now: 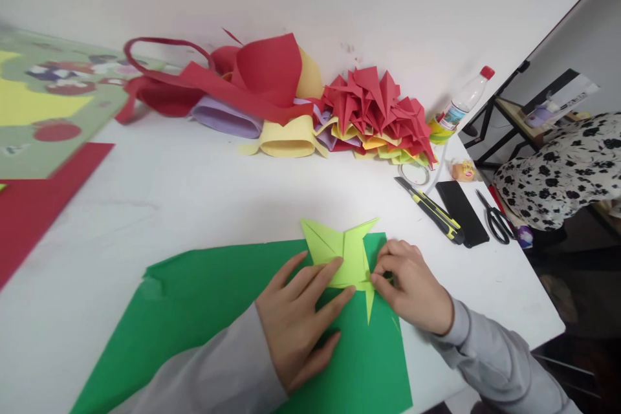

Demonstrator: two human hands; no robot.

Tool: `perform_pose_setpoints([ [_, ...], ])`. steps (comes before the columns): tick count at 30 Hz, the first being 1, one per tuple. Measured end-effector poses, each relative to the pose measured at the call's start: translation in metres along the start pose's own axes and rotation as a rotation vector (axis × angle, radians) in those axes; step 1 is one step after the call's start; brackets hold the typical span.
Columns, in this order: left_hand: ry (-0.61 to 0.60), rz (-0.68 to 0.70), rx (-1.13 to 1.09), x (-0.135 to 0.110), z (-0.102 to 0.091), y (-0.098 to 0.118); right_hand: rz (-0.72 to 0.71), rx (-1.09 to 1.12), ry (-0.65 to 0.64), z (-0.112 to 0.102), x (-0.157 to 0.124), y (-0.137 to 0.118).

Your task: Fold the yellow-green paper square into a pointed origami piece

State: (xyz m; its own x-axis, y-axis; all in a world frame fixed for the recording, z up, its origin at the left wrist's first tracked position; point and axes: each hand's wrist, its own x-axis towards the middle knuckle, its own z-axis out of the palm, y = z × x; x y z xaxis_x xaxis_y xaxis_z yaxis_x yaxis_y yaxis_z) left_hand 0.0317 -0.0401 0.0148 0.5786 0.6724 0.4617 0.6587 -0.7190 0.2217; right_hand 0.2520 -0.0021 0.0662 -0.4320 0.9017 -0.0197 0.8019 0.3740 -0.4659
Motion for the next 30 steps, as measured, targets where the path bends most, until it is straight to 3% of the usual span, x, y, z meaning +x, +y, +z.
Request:
perform_pose_setpoints([
  [20,0.069,-0.013,-0.012,0.001,0.002,0.001,-0.13,-0.364,0.053,0.01,-0.009,-0.009],
  [30,0.049,0.023,-0.054,0.004,0.001,0.002,-0.143,-0.402,0.07,0.012,-0.007,-0.005],
])
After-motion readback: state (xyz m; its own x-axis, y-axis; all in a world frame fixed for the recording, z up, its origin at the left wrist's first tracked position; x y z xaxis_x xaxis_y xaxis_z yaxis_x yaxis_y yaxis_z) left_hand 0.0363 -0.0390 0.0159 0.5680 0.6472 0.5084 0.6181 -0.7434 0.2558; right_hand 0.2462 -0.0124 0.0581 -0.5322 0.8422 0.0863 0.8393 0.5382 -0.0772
